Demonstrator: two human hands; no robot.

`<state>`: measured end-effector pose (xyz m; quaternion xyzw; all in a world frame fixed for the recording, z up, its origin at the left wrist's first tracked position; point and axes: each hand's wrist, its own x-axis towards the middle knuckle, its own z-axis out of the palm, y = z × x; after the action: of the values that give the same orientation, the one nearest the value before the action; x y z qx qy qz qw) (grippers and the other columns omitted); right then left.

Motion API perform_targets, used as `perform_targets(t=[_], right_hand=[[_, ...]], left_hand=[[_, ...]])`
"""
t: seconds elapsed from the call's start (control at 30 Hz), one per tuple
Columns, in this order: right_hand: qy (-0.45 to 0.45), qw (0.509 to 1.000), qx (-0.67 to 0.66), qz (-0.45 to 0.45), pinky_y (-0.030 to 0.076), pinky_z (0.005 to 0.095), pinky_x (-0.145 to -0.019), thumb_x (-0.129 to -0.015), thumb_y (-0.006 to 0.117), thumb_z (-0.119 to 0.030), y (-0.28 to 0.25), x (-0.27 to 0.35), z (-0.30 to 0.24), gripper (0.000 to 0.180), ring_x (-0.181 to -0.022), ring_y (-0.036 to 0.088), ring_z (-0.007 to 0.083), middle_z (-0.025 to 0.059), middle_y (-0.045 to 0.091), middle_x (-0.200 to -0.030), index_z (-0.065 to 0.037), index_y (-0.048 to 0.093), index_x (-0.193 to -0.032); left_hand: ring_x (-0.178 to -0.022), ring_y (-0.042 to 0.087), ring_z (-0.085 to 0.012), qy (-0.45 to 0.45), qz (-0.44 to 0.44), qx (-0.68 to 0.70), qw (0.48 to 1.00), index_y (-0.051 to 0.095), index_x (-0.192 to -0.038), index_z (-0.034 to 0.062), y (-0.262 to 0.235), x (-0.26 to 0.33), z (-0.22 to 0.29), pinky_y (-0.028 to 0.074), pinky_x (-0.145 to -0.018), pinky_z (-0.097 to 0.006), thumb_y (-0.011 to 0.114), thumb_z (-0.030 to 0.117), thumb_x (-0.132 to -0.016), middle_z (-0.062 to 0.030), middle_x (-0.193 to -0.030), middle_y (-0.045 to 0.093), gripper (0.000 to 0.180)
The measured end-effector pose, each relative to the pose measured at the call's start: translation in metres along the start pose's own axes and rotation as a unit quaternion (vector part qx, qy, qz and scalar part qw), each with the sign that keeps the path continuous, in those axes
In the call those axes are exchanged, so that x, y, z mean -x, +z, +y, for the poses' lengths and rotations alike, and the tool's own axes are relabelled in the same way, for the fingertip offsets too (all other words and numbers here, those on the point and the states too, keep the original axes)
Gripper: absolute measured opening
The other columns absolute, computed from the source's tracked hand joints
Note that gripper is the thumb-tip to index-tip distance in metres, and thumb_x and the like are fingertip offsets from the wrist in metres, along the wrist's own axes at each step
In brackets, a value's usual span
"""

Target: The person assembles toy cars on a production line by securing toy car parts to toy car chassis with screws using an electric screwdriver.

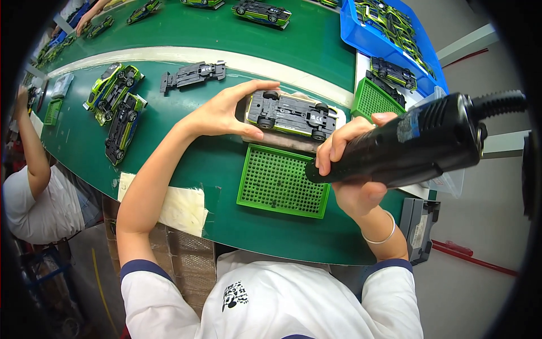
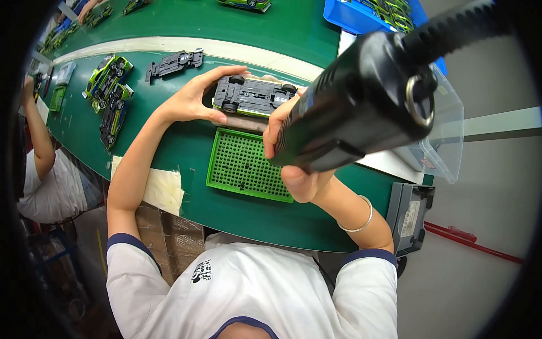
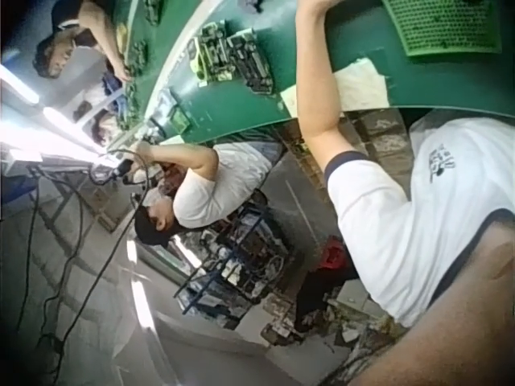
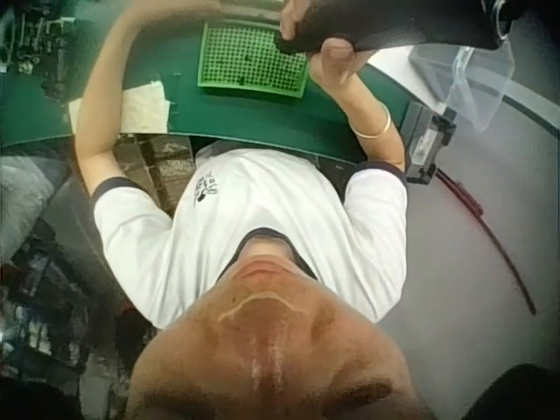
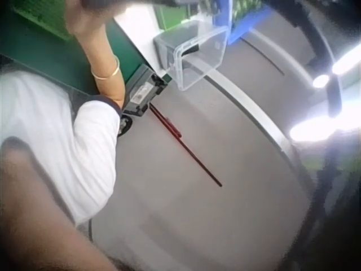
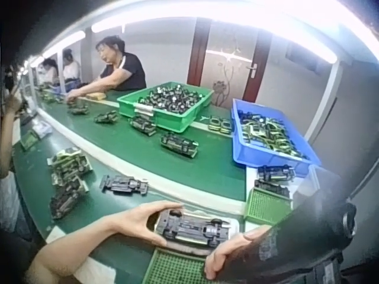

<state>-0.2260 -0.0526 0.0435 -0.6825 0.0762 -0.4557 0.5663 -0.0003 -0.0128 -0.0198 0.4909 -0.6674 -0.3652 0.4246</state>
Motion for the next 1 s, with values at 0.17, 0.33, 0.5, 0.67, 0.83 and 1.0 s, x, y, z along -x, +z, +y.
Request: perform_targets(t=[0.17,0.33,0.5,0.67,0.83,1.0], right_hand=[[0.036,0.998,0.036,-0.026,0.037,0.0216,-0.062,-0.07,0.047,-0.07,-0.004,0.0,-0.001,0.064,-0.054,0.049,0.0108,0.0009,0.048,-0.059,-0.006,0.046,-0.071],[-0.107,0.99,-0.082,-0.044,0.041,0.0274,-0.052,-0.066,0.044,-0.076,-0.001,-0.03,-0.01,0.081,-0.051,0.048,0.0147,0.0065,0.045,-0.067,-0.008,0.027,-0.106],[-0.209,0.967,-0.141,-0.041,0.043,0.0306,-0.045,-0.065,0.04,-0.078,0.024,-0.076,-0.019,0.098,-0.048,0.047,0.0179,0.0113,0.043,-0.073,-0.006,0.017,-0.127],[-0.106,0.994,-0.032,0.009,0.041,0.0259,-0.044,-0.075,0.044,-0.068,0.058,-0.088,0.016,0.083,-0.048,0.049,0.0167,0.0107,0.045,-0.073,-0.002,0.023,-0.123],[-0.107,0.993,-0.046,-0.008,0.041,0.0261,-0.044,-0.076,0.049,-0.062,0.062,-0.094,0.028,0.08,-0.047,0.048,0.0162,0.0105,0.045,-0.071,-0.001,0.025,-0.122],[-0.093,0.995,-0.035,-0.02,0.041,0.0252,-0.044,-0.076,0.048,-0.063,0.064,-0.098,0.028,0.081,-0.047,0.048,0.0158,0.0102,0.045,-0.072,-0.001,0.024,-0.123]], left_hand=[[-0.106,0.049,-0.0193,-0.016,0.012,0.023,1.0,0.048,-0.118,0.0044,0.001,-0.001,0.0,0.037,-0.093,-0.031,0.077,0.02,-0.059,-0.0088,-0.112,0.054,0.067],[-0.103,0.05,-0.0175,-0.025,0.011,0.048,0.998,0.049,-0.116,0.004,-0.002,0.003,-0.002,0.038,-0.091,-0.03,0.077,0.016,-0.059,-0.0083,-0.11,0.055,0.065],[-0.104,0.05,-0.0174,0.006,0.016,0.036,0.999,0.049,-0.115,0.0019,0.0,-0.003,-0.001,0.038,-0.092,-0.029,0.078,0.016,-0.059,-0.0095,-0.111,0.054,0.065],[-0.099,0.051,-0.019,0.0,0.027,0.009,1.0,0.05,-0.112,0.0002,-0.001,0.004,0.004,0.039,-0.088,-0.029,0.079,0.019,-0.058,-0.0104,-0.106,0.056,0.065],[-0.091,0.052,-0.0197,0.007,0.024,-0.015,1.0,0.053,-0.105,0.0002,-0.003,0.004,0.007,0.041,-0.082,-0.031,0.078,0.018,-0.057,-0.0099,-0.097,0.057,0.057],[-0.089,0.052,-0.0201,0.027,0.027,-0.013,0.999,0.053,-0.102,0.0008,-0.004,0.002,0.008,0.041,-0.081,-0.031,0.078,0.017,-0.058,-0.0093,-0.095,0.057,0.053]])
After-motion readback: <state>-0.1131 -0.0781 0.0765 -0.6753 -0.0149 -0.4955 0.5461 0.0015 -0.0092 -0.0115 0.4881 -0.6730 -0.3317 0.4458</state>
